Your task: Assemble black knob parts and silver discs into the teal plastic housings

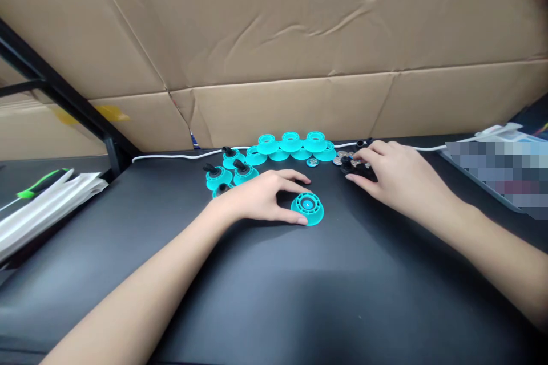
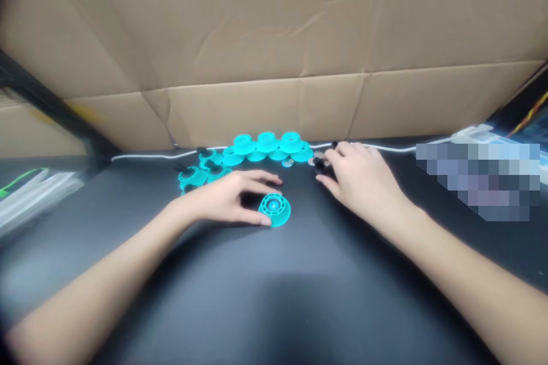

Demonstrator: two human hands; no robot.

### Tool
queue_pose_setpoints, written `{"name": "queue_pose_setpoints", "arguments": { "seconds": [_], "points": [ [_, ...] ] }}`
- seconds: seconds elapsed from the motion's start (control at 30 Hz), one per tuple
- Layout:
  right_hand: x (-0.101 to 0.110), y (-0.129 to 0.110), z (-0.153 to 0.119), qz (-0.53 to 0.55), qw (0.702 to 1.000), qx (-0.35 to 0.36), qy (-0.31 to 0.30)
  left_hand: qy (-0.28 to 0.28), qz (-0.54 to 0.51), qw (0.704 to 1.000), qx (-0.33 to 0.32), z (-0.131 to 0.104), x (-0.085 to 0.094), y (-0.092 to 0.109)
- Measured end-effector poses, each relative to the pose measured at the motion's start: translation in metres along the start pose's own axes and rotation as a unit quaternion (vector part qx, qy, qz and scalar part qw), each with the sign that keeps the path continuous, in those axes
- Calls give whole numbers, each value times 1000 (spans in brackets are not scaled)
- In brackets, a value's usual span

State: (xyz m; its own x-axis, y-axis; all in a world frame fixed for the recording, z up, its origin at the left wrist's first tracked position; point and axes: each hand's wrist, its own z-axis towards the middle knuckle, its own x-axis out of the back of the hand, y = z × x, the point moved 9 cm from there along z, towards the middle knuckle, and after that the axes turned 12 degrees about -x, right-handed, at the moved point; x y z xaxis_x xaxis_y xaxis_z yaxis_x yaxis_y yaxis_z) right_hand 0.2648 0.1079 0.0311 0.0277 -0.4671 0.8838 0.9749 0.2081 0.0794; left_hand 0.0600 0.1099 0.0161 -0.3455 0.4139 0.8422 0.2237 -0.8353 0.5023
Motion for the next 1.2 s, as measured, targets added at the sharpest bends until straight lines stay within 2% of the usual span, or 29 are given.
{"name": "queue_pose_setpoints", "arguments": {
  "seconds": [0.27,0.43,0.57,0.63,0.8,1.0,1.1,1.2],
  "points": [
    [2,-4,0,74,997,28,-16,-12,-5,1000,0,0,-1,0],
    [16,-22,-4,207,978,24,1,-21,1,1000,11,0,-3,2],
    [7,-40,-10,277,958,62,-46,-22,4,1000,8,1,-3,5],
    [1,-39,-11,308,948,51,-65,-22,4,1000,6,2,-2,5],
    [-10,-26,-7,372,922,-29,-104,-19,4,1000,21,2,-5,4],
    [-6,-29,-5,388,918,-22,-81,37,4,999,26,-4,-10,8],
    [1,-35,-5,432,899,-17,-69,59,5,998,21,-6,-10,10],
    [9,-47,-8,481,873,16,-78,62,3,998,5,-4,-9,14]
  ]
}}
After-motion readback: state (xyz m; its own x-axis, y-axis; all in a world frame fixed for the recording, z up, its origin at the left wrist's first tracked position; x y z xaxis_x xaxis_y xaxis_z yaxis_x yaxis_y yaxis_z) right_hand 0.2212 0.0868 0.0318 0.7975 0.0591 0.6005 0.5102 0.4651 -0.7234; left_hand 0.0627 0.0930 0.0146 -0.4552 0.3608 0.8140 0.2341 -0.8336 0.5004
